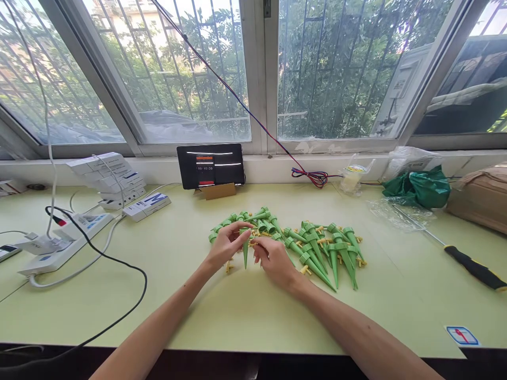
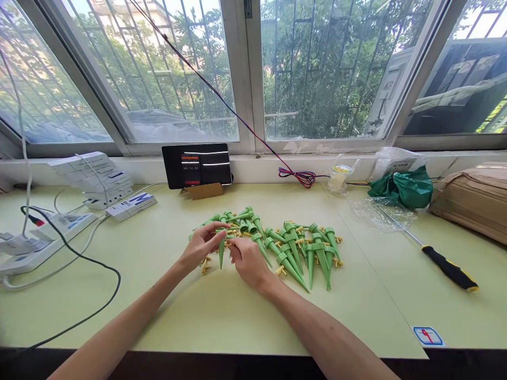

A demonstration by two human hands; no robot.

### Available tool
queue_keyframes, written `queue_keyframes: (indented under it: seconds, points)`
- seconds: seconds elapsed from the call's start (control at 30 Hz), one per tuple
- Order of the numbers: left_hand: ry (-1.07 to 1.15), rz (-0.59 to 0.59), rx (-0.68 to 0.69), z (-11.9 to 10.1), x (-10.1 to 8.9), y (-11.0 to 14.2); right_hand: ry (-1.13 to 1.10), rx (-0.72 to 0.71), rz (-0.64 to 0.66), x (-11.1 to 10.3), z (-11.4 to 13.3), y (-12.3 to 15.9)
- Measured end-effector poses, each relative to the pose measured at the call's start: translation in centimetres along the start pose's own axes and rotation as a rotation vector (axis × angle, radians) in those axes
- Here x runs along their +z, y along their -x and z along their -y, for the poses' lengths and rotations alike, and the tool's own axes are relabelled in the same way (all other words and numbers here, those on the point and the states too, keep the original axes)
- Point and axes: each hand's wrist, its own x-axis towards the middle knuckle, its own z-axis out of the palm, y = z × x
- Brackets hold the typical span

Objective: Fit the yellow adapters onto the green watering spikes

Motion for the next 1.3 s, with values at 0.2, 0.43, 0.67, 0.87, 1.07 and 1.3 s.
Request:
queue_keyframes:
  seconds: [0.2,0.43,0.67,0.87,1.07,1.3]
  points:
    - [0.03,0.029,0.001,0.2,0.1,-0.1,0.07,-0.038,-0.047,-0.2,0.1,0.1]
    - [0.053,0.057,-0.044,0.7,-0.1,-0.3,0.064,-0.035,-0.023,0.0,-0.3,0.1]
    - [0.123,0.073,-0.062,0.4,-0.1,-0.2,0.043,-0.029,-0.076,0.0,-0.1,0.1]
    - [0.193,0.093,-0.057,0.6,-0.3,-0.3,-0.104,0.03,-0.125,0.3,-0.3,0.1]
    - [0.281,0.124,-0.065,1.2,-0.4,-0.4,-0.088,-0.003,-0.192,0.1,-0.3,0.0]
    - [0.258,0.085,-0.052,1.2,-0.3,-0.4,-0.076,-0.053,-0.225,-0.4,0.2,-0.1]
